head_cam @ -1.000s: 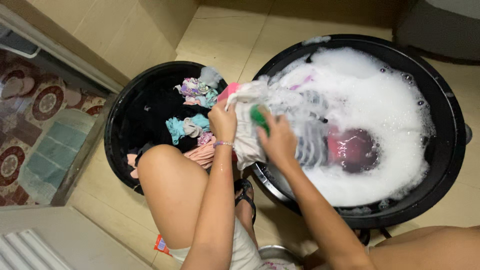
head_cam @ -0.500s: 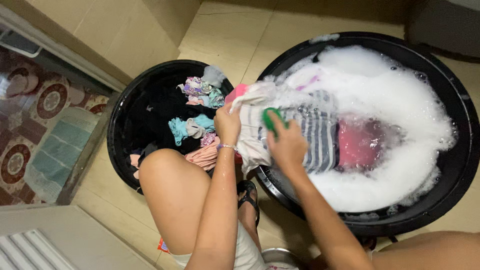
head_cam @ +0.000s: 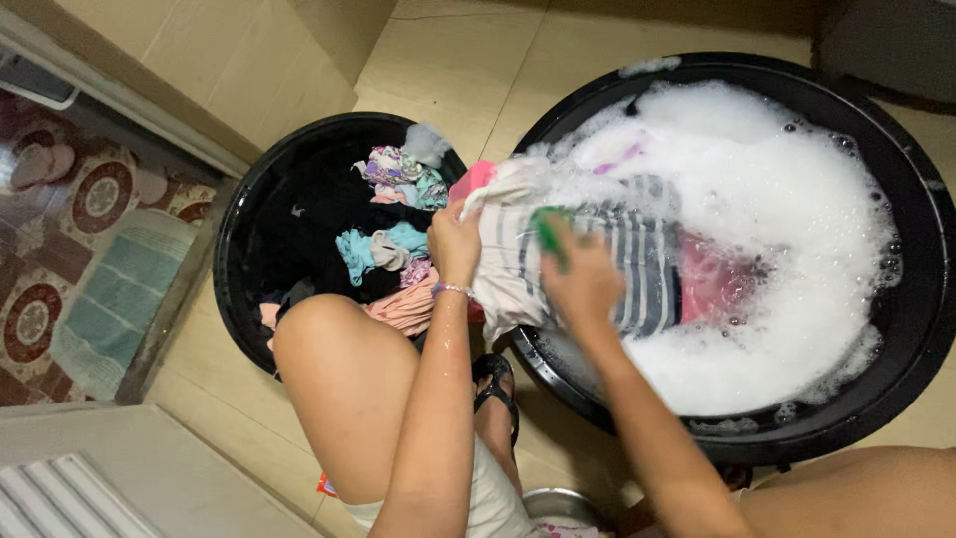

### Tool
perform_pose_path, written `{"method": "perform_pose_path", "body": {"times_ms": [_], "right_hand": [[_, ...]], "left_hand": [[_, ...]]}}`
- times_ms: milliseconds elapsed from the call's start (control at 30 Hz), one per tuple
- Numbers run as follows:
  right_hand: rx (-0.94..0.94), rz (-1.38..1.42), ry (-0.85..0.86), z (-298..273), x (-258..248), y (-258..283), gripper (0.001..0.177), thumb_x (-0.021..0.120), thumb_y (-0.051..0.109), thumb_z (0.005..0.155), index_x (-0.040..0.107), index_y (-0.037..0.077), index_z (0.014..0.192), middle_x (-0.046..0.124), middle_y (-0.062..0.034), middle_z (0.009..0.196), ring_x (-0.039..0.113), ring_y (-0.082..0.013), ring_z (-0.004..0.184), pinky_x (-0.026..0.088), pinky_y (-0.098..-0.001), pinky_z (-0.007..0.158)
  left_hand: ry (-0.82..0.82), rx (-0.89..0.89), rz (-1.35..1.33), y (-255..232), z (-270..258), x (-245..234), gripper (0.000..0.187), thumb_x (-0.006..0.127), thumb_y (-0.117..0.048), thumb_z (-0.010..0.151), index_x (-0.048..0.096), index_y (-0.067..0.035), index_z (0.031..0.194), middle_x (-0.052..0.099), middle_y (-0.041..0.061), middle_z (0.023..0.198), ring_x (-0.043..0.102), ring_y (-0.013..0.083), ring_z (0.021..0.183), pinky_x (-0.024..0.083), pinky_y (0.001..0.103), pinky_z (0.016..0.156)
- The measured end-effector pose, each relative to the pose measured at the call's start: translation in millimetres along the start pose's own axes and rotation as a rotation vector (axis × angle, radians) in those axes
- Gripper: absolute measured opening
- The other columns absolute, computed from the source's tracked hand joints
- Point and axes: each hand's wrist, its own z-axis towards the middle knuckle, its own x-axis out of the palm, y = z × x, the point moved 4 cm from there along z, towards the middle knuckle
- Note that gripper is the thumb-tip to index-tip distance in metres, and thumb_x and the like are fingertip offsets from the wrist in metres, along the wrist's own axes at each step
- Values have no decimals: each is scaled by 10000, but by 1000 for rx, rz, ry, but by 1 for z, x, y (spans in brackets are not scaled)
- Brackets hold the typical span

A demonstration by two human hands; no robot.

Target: The person scrubs a striped garment on a pink washboard using a green brush, then rinses it in a black basin filled with soapy water. They repeat the scrubbing and rinsing process on different sections of the garment.

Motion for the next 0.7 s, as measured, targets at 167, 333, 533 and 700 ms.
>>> {"method": "perform_pose_path", "body": {"times_ms": [167,333,533,700], "right_hand": [[314,-189,-127,12,-61,-68,512,713,278,895,644,398,1388,613,-165,1056,554,-245,683,437,-321,490],[153,127,-84,4,-15,-11,242,618,354,983,681,196,1155,624,-122,915,599,-226,745,452,-349,516],[429,181,38,-3,-35,-81,561,567,113,930,589,379,1424,701,12,1186,658,-270,775,484,-373,579],[419,-106,-50,-4,-28,-76,491,711,161,831,690,298,1301,628,-178,1098,633,-295,845,524,-436,638]], "left_hand": [[20,-17,-8,-6,-4,-3,317,713,-388,878,781,-142,1067,732,228,911,703,432,893,538,473,739],[35,-19,17,-4,-3,-2,313,718,-391,893,784,-142,1070,726,233,927,698,435,914,536,475,762],[20,-56,6,2,-2,3,315,723,-397,879,783,-156,1072,735,221,935,701,428,933,543,482,770],[10,-62,1,1,-1,-1,314,733,-397,853,783,-173,1068,745,205,928,712,414,922,548,480,781]]}}
